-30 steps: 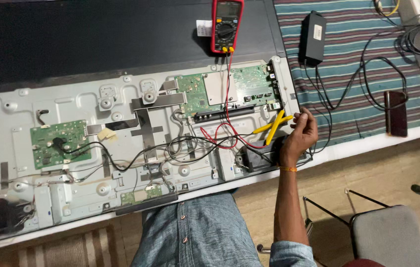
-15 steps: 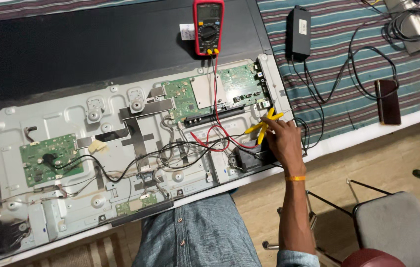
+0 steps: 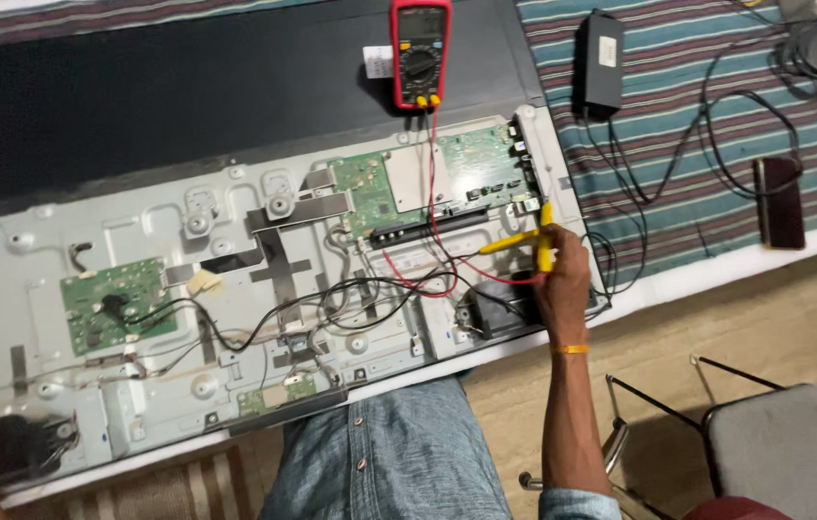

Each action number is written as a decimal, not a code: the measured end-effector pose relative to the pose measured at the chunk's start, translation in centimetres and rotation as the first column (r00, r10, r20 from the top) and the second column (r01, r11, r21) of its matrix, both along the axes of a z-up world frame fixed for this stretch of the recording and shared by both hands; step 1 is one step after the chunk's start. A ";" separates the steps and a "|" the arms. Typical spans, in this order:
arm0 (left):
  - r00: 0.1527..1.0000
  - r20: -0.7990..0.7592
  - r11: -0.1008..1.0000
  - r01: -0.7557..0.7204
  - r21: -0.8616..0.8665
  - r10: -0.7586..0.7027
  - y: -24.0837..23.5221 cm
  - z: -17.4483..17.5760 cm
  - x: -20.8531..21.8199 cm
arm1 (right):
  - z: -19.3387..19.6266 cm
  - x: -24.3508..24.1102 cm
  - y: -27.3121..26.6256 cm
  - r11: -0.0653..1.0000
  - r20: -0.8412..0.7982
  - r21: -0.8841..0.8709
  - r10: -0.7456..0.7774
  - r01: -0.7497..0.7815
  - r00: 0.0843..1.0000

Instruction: The person uses a multimeter to test points on the circuit board of a disassembled flat-screen TV. They then remove a metal bracket, inspect it, and reattach it to the board while continuing to probe various components.

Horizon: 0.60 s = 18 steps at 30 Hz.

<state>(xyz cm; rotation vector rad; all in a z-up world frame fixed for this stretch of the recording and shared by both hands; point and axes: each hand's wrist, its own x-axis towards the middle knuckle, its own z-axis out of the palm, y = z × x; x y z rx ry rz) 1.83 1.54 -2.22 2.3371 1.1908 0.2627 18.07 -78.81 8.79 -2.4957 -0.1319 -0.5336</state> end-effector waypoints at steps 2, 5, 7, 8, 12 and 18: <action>1.000 -0.006 1.000 -0.003 0.008 0.003 0.3 -0.5 -0.6 | -0.2 0.4 -0.1 0.996 0.012 0.078 -0.049 0.048 0.999; 1.000 -0.015 0.999 0.000 0.033 0.001 0.4 -0.6 -0.6 | 0.2 1.1 0.0 1.000 0.032 0.015 0.017 -0.018 0.999; 1.000 -0.018 0.999 0.003 0.053 -0.002 0.1 -0.3 -0.4 | 0.7 1.5 0.0 0.981 -0.029 -0.182 0.057 -0.061 0.998; 1.000 -0.028 0.997 0.008 0.071 -0.006 0.0 0.1 -0.2 | 0.8 1.7 0.2 0.957 -0.062 -0.277 0.073 -0.087 0.995; 0.992 -0.114 0.980 -0.032 0.195 0.055 -0.9 1.6 -1.0 | 0.9 1.7 0.7 0.952 -0.043 -0.246 0.180 -0.185 0.983; 0.999 -0.033 0.921 0.035 0.387 -0.024 -0.6 1.6 -2.0 | -0.2 2.1 1.3 0.966 -0.106 -0.209 0.133 -0.153 0.985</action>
